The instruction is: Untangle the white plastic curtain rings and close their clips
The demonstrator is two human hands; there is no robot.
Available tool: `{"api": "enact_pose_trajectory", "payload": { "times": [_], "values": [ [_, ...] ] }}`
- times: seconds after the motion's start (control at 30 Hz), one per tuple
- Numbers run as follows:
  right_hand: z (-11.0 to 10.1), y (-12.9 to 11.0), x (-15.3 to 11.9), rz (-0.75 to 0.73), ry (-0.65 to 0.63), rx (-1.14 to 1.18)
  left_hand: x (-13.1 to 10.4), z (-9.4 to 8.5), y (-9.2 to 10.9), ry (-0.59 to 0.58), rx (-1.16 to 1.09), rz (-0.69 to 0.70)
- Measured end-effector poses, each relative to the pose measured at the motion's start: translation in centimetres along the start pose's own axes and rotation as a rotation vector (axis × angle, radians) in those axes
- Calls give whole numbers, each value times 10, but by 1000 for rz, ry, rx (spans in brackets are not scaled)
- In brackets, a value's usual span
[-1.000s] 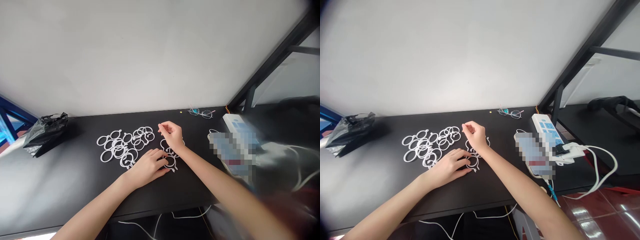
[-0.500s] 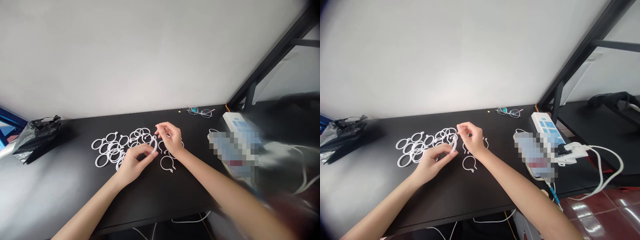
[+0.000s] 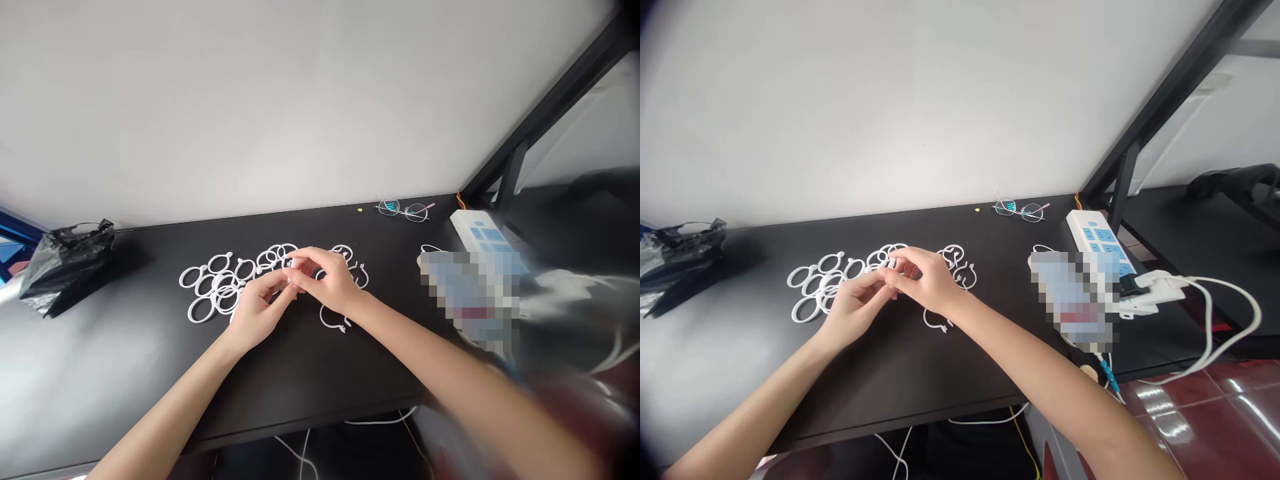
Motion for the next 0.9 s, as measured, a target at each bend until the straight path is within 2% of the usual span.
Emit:
{"api": "enact_pose_trajectory", "payload": {
  "times": [0.17, 0.3, 0.43, 0.6, 0.67, 0.73, 0.9],
  "values": [
    [-1, 11, -2, 253, -6, 37, 0, -3, 1, -4, -11, 9],
    [2, 17, -1, 380, 22, 260, 0, -2, 2, -25, 17, 48],
    [3, 20, 0, 484, 35, 460, 1, -1, 0, -7, 69, 21],
    [5, 18, -1, 482, -52, 503, 1, -1, 0, 32, 183, -27],
    [5, 18, 0, 463, -45, 506, 1, 0, 1, 58, 197, -19],
    [4, 17, 1, 449, -1, 495, 1, 0, 2, 90, 141, 1],
    [1, 16, 4, 416, 138, 461, 2, -8, -1, 198, -164, 8]
  ]
}}
Point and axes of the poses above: each hand's wrist, its own x-axis towards the middle knuckle, its own z-axis out of the palm, y = z × x, the point moved 4 cm from there along x, towards the middle knuckle, and after that the axes turned 14 degrees about -z, right-handed, at the moved point
